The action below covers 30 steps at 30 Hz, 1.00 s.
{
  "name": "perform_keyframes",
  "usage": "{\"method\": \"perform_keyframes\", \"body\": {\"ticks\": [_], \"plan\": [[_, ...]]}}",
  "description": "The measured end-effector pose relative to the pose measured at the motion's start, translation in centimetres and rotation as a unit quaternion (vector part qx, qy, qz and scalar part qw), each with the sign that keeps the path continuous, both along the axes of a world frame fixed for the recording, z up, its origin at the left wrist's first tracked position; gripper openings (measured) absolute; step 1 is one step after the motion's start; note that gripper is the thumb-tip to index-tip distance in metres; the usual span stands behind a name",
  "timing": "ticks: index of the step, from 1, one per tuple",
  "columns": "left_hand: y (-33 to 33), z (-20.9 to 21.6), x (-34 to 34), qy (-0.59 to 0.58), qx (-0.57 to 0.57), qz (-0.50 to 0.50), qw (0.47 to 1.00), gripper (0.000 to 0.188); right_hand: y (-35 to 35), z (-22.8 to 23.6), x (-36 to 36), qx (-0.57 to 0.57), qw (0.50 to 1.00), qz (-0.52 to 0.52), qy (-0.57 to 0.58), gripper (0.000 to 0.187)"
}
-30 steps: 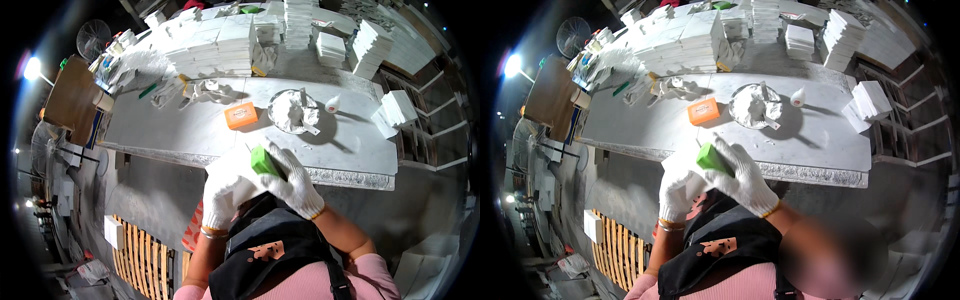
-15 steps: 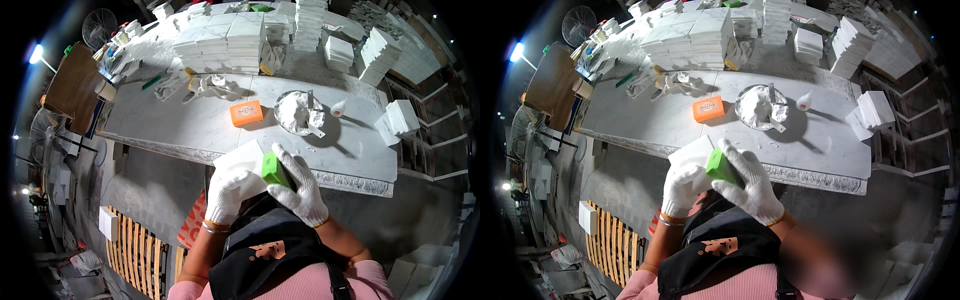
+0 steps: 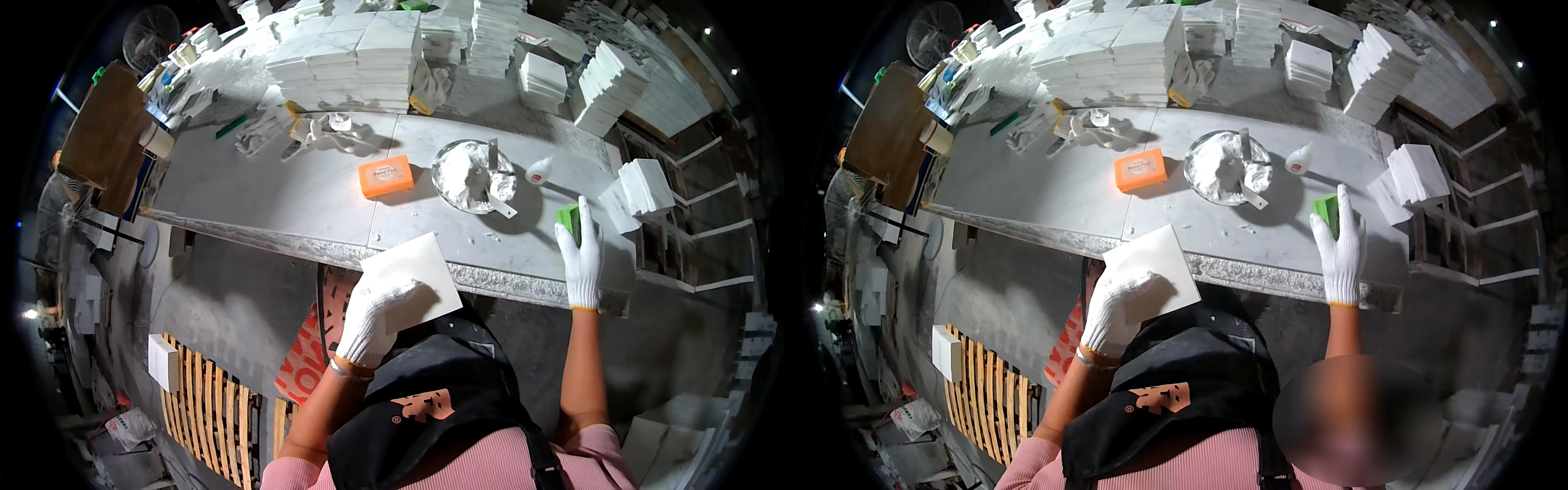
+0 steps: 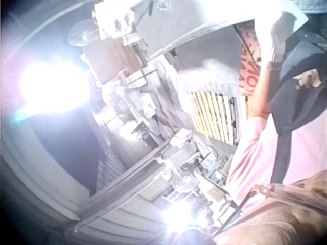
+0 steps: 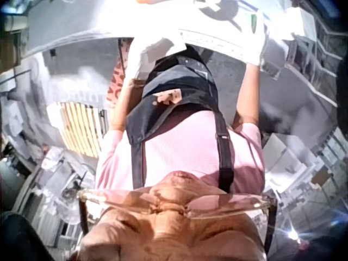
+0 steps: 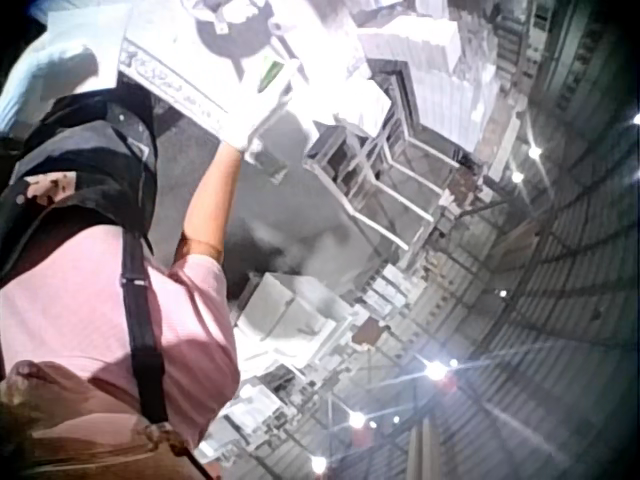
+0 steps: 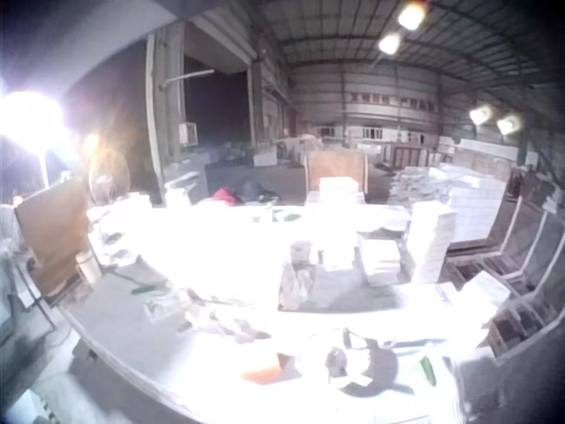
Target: The person applies a white paste to the edges of small white tiles using a metal spatula, then smooths the edges with a green block. The person repeats this process on multiple tiles and stacks the finished pieces on the table.
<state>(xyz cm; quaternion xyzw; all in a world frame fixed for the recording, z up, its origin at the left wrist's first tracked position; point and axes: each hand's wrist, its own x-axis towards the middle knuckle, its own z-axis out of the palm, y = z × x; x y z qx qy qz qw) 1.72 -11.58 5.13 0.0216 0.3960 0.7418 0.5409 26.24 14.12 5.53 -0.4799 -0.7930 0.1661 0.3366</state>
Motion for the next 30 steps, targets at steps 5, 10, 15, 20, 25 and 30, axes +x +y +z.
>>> {"method": "perform_keyframes", "body": {"ticks": [5,10,15,20,25,30], "plan": [[0.4,0.6,0.3,0.01,-0.005,-0.024,1.0,0.038,1.6,-1.5,1.2,0.108,0.97,-0.026,-0.218,0.061],[0.0,-0.4,0.6,-0.014,-0.017,0.008,1.0,0.037,-5.5,4.7,-3.3,0.015,0.973,0.209,0.095,0.055],[1.5,1.0,1.9,0.015,0.0,-0.004,1.0,0.034,-11.8,5.0,-8.6,0.067,0.94,0.328,-0.061,0.081],[1.0,1.4,2.2,0.027,-0.03,0.017,0.999,0.032,-9.8,1.8,-8.7,0.118,0.952,0.282,-0.019,0.077],[0.4,1.1,1.9,-0.02,0.001,0.001,1.0,0.033,-7.9,2.1,-5.4,-0.038,0.971,0.215,0.097,0.05],[0.8,0.9,2.3,-0.041,0.012,0.007,0.999,0.035,-8.9,2.9,-5.9,-0.212,0.888,0.34,0.226,0.041]]}}
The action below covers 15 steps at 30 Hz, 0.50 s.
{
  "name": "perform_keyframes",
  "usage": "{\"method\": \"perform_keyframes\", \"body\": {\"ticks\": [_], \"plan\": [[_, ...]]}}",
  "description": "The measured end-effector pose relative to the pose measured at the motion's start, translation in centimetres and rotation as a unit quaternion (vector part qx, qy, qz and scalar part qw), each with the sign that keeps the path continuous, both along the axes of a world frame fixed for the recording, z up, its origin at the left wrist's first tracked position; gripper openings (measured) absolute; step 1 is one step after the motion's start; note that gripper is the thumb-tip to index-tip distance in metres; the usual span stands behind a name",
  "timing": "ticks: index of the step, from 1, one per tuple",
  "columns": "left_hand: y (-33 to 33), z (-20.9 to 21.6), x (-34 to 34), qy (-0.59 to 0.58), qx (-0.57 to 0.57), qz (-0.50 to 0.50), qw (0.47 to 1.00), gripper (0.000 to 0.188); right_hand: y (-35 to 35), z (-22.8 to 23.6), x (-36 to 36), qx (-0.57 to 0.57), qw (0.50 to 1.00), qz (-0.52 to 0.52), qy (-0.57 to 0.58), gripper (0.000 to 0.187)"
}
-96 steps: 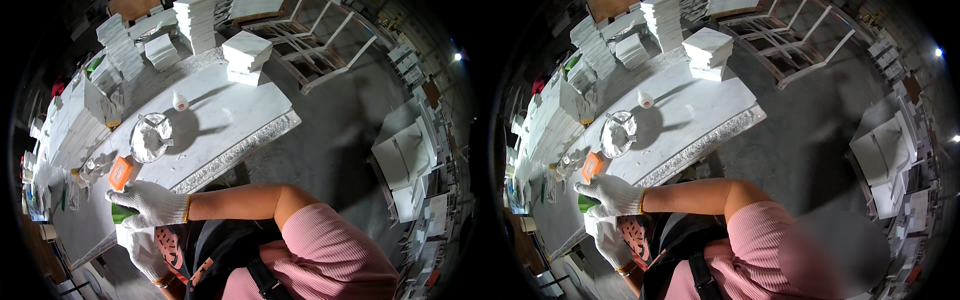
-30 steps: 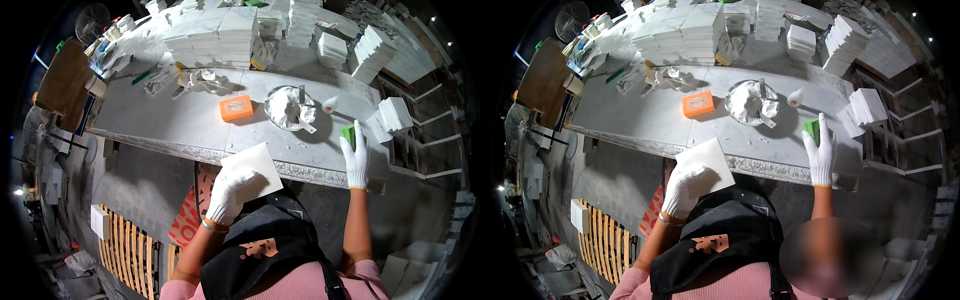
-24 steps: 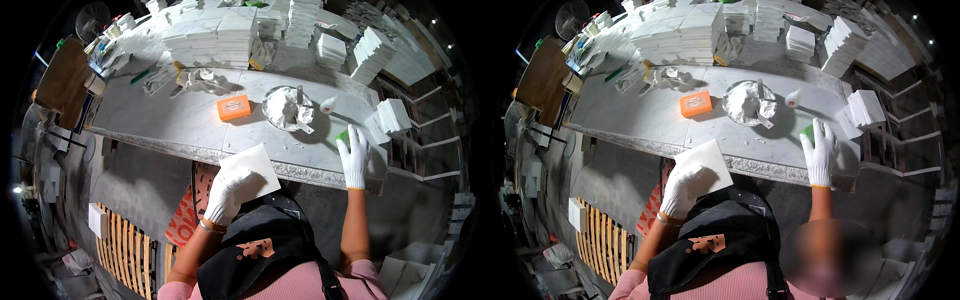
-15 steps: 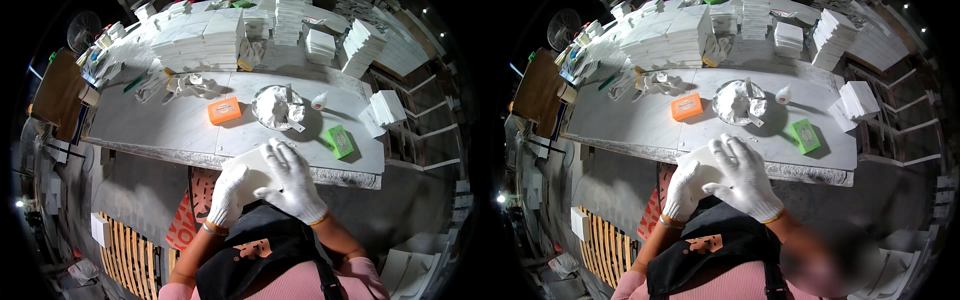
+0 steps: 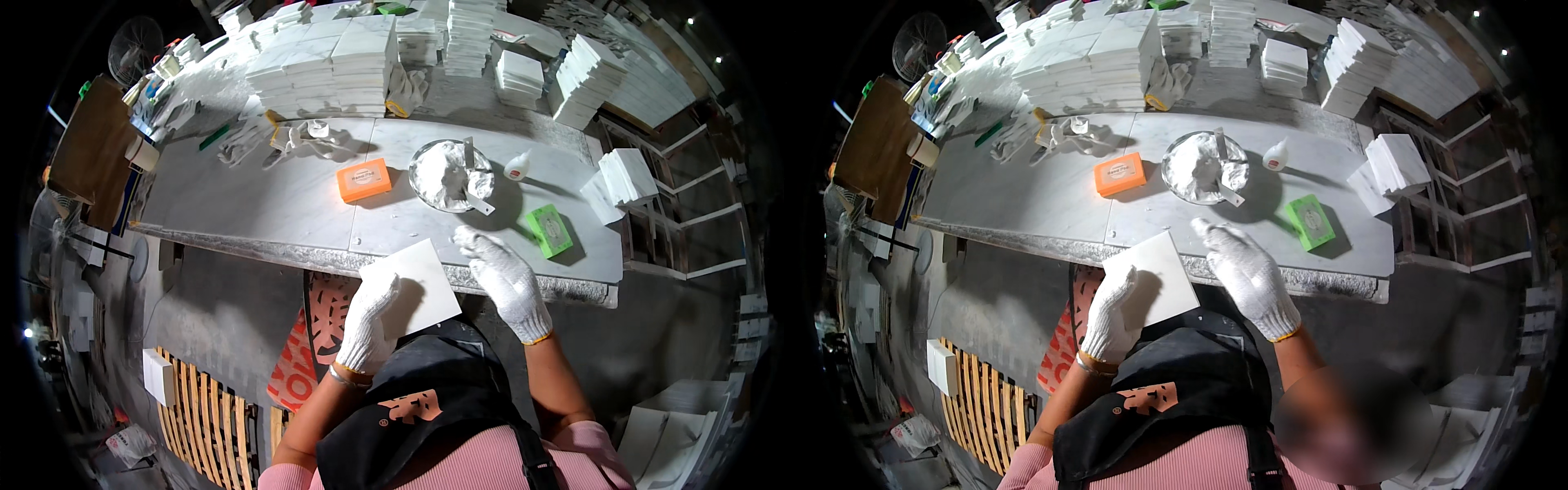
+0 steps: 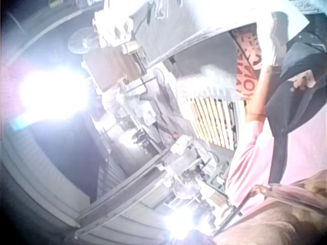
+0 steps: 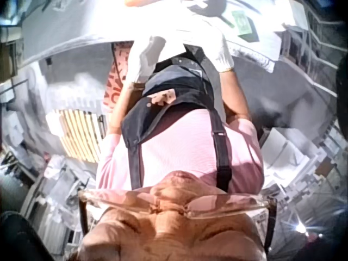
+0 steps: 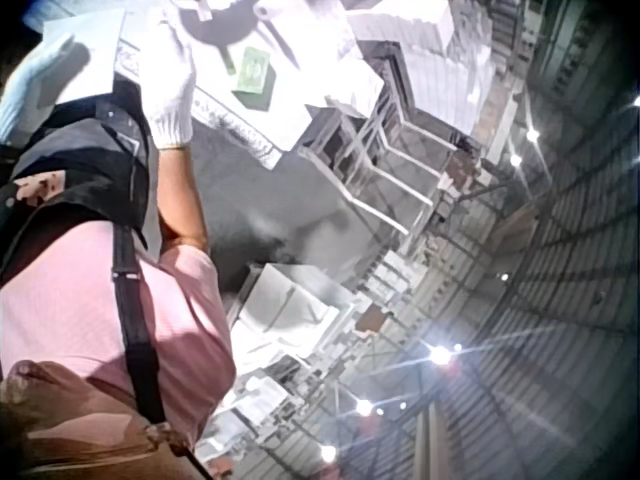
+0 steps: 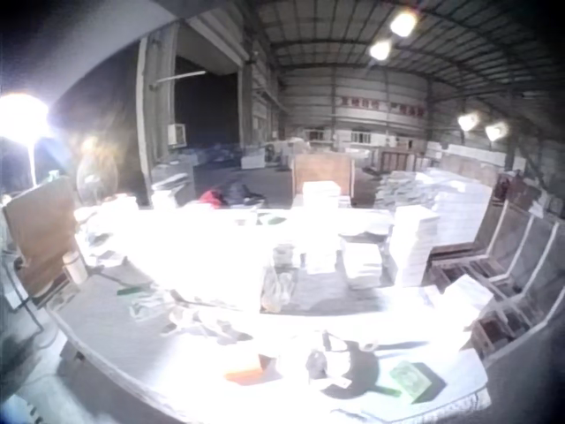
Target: The person applies a white paste to the edges of small white tiles using a metal spatula, then smooths the edges with a green block. The person repeats this process on multiple tiles and stacks the finished pieces on the table.
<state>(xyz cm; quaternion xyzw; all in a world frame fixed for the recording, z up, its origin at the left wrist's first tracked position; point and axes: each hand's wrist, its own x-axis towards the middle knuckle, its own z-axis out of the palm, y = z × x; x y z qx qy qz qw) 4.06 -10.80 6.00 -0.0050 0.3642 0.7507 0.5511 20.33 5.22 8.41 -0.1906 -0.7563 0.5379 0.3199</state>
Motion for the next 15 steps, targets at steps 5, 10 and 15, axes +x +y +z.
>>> {"method": "perform_keyframes", "body": {"ticks": [5,10,15], "plan": [[-0.3,0.7,0.1,0.005,-0.02,0.009,1.0,0.039,-0.3,0.1,-1.2,0.156,0.985,0.074,-0.021,0.049],[-0.6,0.1,-0.3,0.011,-0.009,0.034,0.999,0.04,-1.3,0.1,-0.4,0.184,0.977,0.084,-0.059,0.047],[-0.9,-2.1,-0.9,0.003,0.017,0.043,0.999,0.036,-2.3,0.4,2.0,0.147,0.983,0.108,-0.029,0.03]]}}
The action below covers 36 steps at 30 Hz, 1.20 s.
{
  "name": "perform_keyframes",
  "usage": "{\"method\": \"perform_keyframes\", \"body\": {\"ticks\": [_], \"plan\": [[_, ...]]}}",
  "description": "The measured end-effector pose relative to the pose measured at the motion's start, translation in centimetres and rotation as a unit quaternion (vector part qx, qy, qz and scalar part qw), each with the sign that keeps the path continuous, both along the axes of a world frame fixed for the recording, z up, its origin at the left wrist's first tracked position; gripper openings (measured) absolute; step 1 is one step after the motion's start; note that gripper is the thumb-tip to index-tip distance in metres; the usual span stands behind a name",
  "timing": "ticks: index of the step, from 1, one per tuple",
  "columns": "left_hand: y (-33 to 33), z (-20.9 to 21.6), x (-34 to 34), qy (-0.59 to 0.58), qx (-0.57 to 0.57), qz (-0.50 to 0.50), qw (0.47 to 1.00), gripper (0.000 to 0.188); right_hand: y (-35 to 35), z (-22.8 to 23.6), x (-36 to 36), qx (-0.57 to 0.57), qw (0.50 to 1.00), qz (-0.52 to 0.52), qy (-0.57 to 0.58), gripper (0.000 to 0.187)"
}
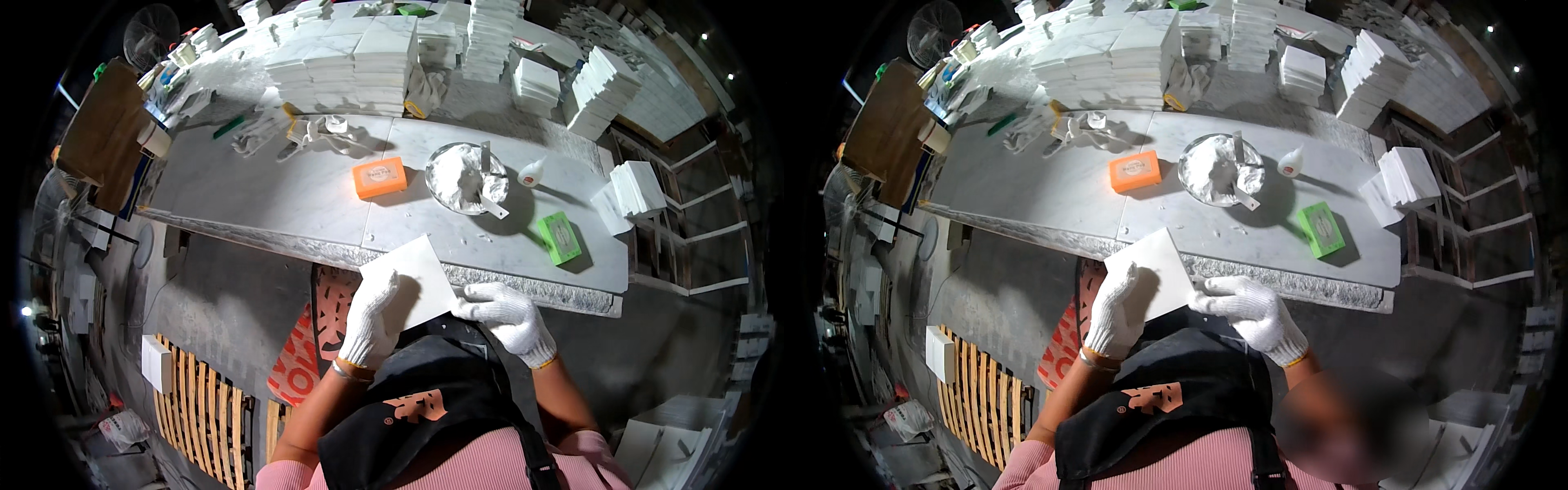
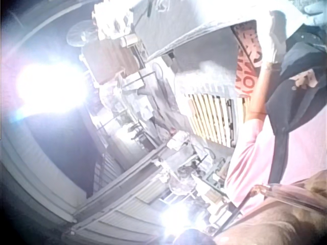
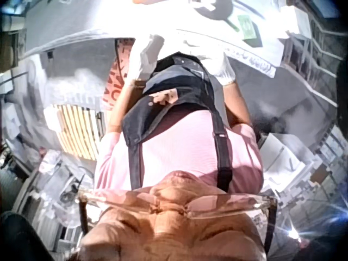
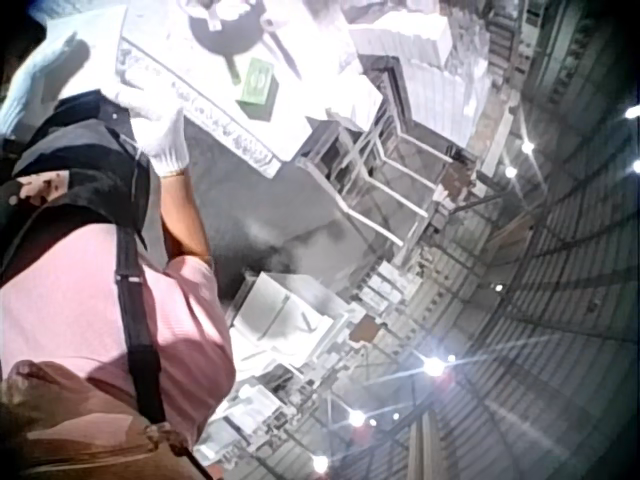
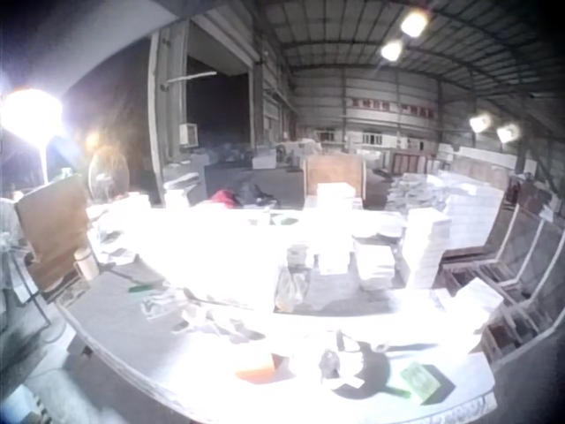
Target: The person applies a white paste to the edges of small white tiles using a metal spatula, then smooths the edges with a green block. The person repeats this process on multiple tiles and stacks the finished pieces on the table.
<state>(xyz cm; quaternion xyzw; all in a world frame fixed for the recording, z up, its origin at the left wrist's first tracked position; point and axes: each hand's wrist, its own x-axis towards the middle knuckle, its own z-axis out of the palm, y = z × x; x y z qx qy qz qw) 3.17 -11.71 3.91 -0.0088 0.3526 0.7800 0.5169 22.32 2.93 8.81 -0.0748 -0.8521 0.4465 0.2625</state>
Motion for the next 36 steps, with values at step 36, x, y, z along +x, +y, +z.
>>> {"method": "perform_keyframes", "body": {"ticks": [36], "plan": [[0.5,-0.8,-0.5,-0.124,0.106,-0.051,0.985,0.052,-2.3,3.0,-3.3,-0.032,0.997,-0.031,-0.056,0.072]]}}
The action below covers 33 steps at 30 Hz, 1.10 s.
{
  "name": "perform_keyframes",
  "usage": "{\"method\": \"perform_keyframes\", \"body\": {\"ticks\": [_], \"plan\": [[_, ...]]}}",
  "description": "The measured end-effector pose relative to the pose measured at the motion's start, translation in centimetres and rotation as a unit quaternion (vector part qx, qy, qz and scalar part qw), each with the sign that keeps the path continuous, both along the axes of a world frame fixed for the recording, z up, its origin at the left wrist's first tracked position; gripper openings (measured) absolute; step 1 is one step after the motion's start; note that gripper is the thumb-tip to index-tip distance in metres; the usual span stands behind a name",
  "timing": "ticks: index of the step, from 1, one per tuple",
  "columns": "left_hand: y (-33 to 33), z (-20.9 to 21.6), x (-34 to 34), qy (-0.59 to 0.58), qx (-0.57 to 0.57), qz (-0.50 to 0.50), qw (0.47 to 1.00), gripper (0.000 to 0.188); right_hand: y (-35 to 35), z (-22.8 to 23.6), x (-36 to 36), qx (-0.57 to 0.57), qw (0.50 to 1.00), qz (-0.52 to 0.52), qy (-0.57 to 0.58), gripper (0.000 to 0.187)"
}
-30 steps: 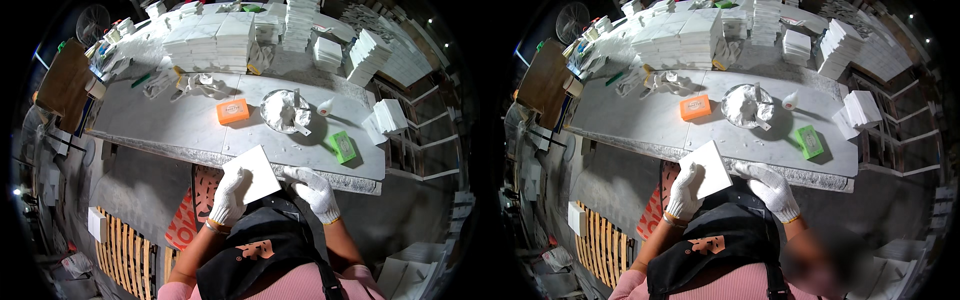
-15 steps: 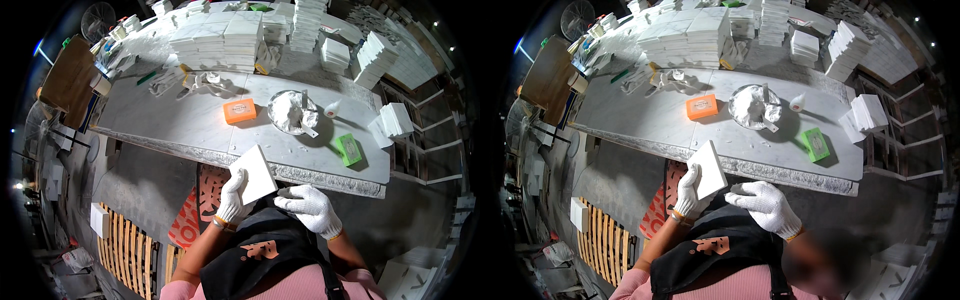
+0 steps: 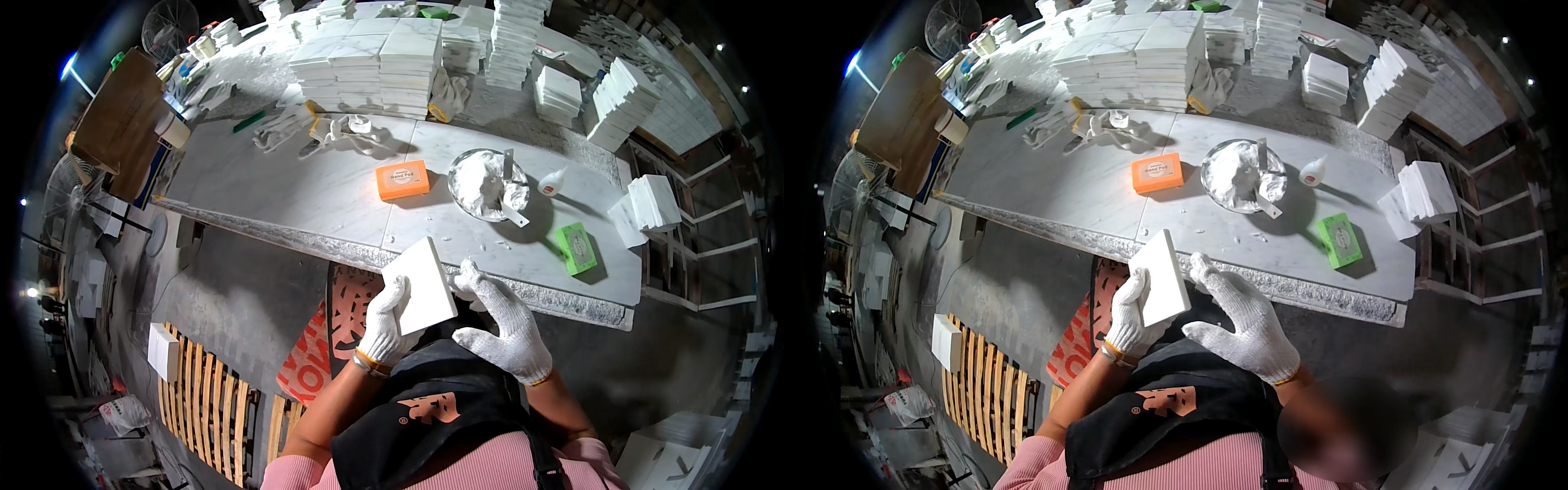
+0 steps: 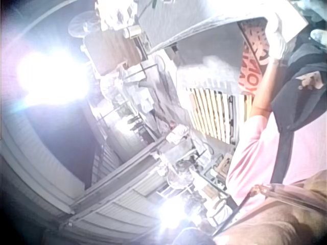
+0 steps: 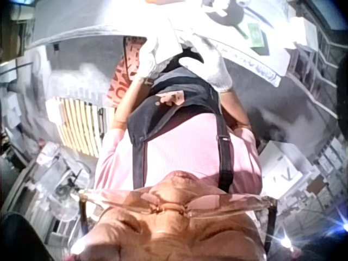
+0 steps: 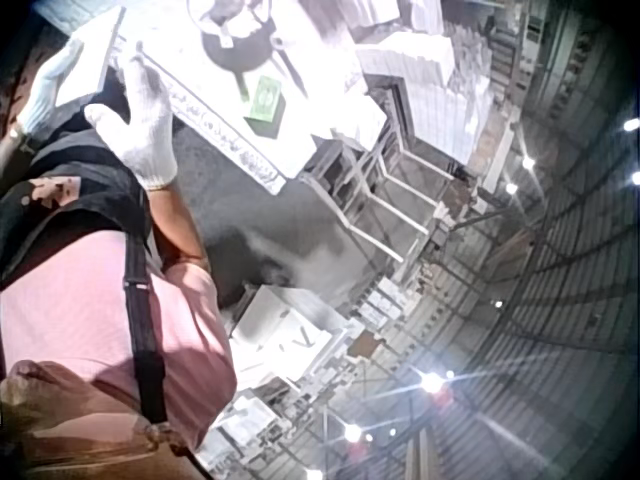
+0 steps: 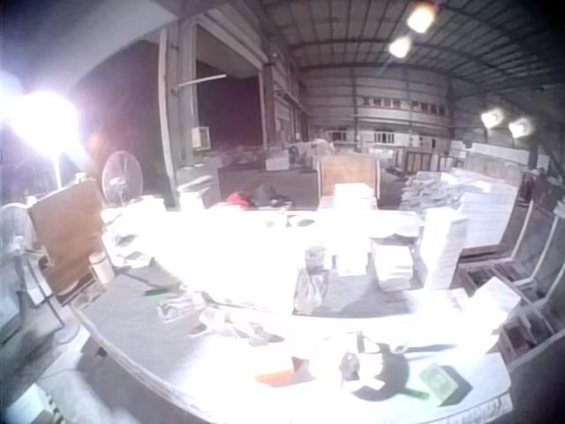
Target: The person applies a white paste to the edges of small white tiles using a metal spatula, then smooths the edges with a green block. The person repeats this process on multiple tiles and stacks the finished pieces on the table.
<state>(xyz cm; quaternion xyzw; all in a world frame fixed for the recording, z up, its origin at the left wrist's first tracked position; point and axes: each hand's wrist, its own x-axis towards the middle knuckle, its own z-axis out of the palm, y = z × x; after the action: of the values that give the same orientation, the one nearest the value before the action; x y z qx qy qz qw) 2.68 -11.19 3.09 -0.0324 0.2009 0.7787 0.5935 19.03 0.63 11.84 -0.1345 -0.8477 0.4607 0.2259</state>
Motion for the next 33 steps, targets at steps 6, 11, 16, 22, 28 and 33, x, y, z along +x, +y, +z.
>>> {"method": "perform_keyframes", "body": {"ticks": [6,11,16,22,28,33], "plan": [[-0.4,-0.2,0.6,0.023,-0.16,0.088,0.983,0.038,0.1,-1.2,-0.2,-0.098,0.994,-0.041,-0.03,0.076],[-0.3,0.0,0.8,0.093,-0.126,0.087,0.984,0.037,1.1,-2.4,0.0,-0.265,0.961,-0.076,-0.009,0.056],[-0.5,1.0,0.8,0.109,-0.122,0.054,0.985,0.036,2.0,-3.0,-1.3,-0.378,0.921,-0.097,0.01,0.048],[-0.5,1.4,0.7,0.138,-0.127,0.054,0.981,0.035,1.7,-4.2,-2.1,-0.357,0.929,-0.081,-0.053,0.046],[-0.5,0.0,0.4,0.131,-0.152,0.065,0.977,0.039,0.6,-4.0,-0.8,-0.32,0.934,-0.118,-0.111,0.055],[0.0,-1.0,1.2,0.065,-0.173,0.133,0.974,0.035,0.1,-4.7,0.1,-0.457,0.879,-0.118,-0.07,0.062]]}}
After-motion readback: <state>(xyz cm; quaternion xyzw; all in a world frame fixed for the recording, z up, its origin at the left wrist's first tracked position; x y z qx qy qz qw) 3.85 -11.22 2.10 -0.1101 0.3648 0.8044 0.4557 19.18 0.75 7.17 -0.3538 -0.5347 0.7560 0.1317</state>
